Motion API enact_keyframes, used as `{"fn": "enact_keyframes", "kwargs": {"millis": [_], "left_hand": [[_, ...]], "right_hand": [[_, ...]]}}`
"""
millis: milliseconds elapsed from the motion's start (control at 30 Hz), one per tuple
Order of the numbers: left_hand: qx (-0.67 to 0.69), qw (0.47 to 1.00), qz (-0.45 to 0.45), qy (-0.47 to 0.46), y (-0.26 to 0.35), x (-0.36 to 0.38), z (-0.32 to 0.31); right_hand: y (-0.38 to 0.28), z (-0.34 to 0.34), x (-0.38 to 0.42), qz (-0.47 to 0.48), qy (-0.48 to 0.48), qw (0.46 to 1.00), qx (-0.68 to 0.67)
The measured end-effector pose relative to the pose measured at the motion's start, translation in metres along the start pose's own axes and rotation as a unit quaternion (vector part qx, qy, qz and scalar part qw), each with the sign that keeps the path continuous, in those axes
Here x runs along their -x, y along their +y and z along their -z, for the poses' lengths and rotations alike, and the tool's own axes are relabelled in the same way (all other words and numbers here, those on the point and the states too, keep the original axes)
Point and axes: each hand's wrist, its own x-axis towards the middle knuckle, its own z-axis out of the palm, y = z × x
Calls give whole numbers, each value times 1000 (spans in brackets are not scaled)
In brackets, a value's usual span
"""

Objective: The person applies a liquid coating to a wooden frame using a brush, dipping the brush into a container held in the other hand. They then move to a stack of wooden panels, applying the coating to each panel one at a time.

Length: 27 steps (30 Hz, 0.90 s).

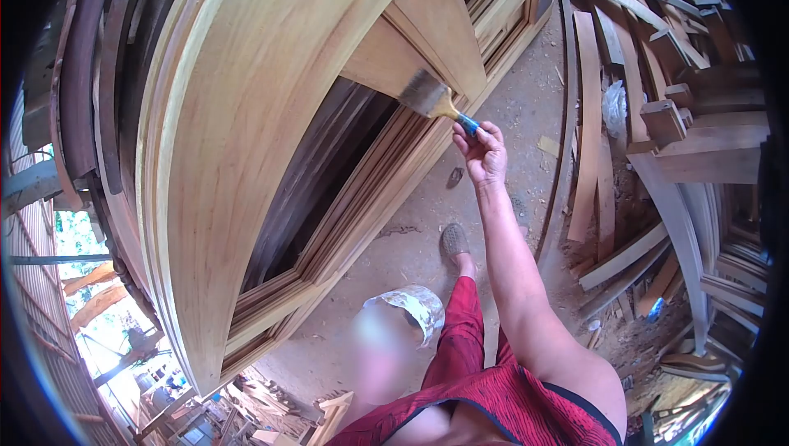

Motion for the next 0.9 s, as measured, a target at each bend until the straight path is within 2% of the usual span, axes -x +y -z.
{"fn": "enact_keyframes", "kwargs": {"millis": [67,100,167,200,267,367,400,467,500,567,633,700,733,800,833,900], "left_hand": [[-2,1000,1,-5,1,0,-1],[0,1000,1,-12,1,-1,-3],[4,1000,0,-23,2,-3,-9],[2,1000,1,-31,2,-4,-15],[3,999,1,-41,4,-4,-24],[15,999,16,-48,3,-2,-38],[15,999,13,-51,3,-1,-42],[16,998,10,-59,2,1,-47],[16,998,9,-60,1,1,-49],[15,998,6,-61,0,3,-51],[18,997,20,-66,-1,3,-53],[17,998,19,-62,-3,5,-56],[17,998,18,-56,-4,7,-57],[12,998,17,-53,-6,8,-57],[9,999,17,-50,-7,9,-56],[11,998,18,-54,-9,9,-54]], "right_hand": [[2,8,-4,27,73,997,30],[2,4,-7,26,70,997,31],[5,-7,-13,61,175,968,168],[6,-27,-6,62,172,968,170],[8,-78,10,105,98,949,282],[-11,-157,71,169,-67,938,294],[-23,-176,90,169,-72,937,296],[-39,-201,116,135,-170,965,145],[-41,-200,113,136,-175,964,146],[-40,-177,100,71,-182,974,110],[-29,-140,69,55,-148,982,101],[-28,-99,37,-8,-64,996,59],[-31,-84,27,-9,-63,996,58],[-41,-64,16,7,31,989,143],[-46,-57,14,7,33,989,146],[-56,-56,13,51,146,949,273]]}}
